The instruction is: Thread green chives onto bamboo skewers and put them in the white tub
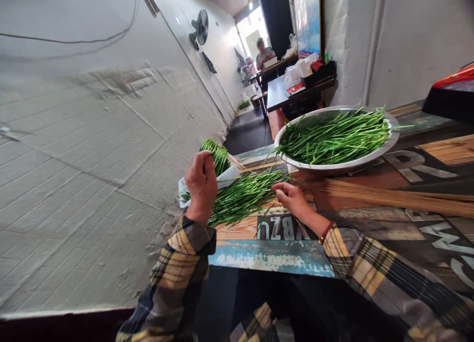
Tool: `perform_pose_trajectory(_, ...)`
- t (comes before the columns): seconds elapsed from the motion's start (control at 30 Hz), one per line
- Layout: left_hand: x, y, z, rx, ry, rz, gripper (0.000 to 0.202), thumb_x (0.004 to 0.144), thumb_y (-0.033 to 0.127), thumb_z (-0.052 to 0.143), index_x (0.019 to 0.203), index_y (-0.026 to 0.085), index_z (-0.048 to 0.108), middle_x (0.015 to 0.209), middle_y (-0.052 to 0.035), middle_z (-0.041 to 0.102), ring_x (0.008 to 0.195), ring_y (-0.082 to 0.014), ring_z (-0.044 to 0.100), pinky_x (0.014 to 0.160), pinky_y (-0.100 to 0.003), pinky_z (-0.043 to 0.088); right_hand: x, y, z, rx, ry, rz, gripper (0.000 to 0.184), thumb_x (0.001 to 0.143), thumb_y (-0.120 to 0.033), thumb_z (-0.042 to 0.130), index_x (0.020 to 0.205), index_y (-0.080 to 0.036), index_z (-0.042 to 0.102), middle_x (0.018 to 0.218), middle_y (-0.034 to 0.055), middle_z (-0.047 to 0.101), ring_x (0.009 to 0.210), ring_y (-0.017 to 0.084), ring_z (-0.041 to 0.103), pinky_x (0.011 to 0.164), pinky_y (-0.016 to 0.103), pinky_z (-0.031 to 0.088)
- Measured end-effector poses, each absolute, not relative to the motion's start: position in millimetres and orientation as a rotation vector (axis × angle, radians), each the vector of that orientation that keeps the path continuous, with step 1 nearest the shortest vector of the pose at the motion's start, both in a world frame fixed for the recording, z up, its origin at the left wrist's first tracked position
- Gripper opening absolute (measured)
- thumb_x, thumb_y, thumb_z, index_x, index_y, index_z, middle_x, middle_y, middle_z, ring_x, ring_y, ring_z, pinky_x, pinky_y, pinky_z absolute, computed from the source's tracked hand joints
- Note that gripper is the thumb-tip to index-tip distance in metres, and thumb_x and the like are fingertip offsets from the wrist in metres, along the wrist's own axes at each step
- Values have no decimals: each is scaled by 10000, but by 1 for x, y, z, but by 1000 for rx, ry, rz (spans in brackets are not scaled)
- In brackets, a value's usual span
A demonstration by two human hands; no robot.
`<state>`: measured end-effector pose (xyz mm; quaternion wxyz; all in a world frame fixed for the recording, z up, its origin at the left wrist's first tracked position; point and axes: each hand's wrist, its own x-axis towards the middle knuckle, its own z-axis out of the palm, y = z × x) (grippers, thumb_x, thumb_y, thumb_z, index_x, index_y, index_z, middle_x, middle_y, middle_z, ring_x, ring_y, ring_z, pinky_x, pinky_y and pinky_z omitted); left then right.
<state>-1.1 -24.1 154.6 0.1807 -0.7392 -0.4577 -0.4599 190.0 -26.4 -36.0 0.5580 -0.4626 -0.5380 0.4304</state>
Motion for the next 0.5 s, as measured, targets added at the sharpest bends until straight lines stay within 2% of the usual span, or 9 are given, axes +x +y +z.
perform_pose_trajectory(0.1, 9, -14, 142, -2169, -1213, -1104, 162, 938, 240, 442, 947, 186, 594, 842, -36, 566, 824, -157, 532, 786, -273, 408, 190, -26, -38, -1093, -1257, 1033, 341, 775, -314, 475, 959, -108, 674, 554, -12, 583, 431, 103, 461, 418, 210, 347)
perform_pose_trajectory(0.2, 14, 1, 100, -2390, -1328, -834, 185, 928, 182, 420, 971, 175, 600, 899, -74, 585, 891, -189, 545, 841, -312, 423, 190, -24, -39, -1095, -1249, 1019, 313, 777, -293, 487, 951, -116, 677, 548, -16, 579, 427, 97, 458, 415, 202, 348)
perform_pose_trajectory(0.27, 13, 9, 70, -2571, -1378, -659, 177, 882, 129, 469, 978, 174, 610, 933, -79, 614, 883, -192, 569, 825, -310, 451, 191, -23, -39, -1092, -1247, 1008, 312, 784, -283, 481, 959, -116, 677, 545, -17, 579, 427, 97, 465, 421, 201, 360)
perform_pose_trajectory(0.4, 3, 6, 36, -2599, -1429, -672, 265, 852, 71, 463, 1057, 170, 599, 1063, -97, 609, 984, -200, 572, 890, -339, 455, 192, -21, -38, -1091, -1243, 994, 315, 795, -273, 473, 979, -118, 676, 567, -7, 603, 445, 105, 497, 439, 206, 386)
perform_pose_trajectory(0.5, -2, -13, 28, -2593, -1473, -696, 209, 887, 118, 454, 1001, 171, 621, 979, -85, 605, 946, -194, 569, 861, -332, 461, 191, -23, -36, -1097, -1251, 996, 309, 795, -268, 474, 970, -117, 678, 572, -3, 615, 434, 104, 496, 445, 212, 395)
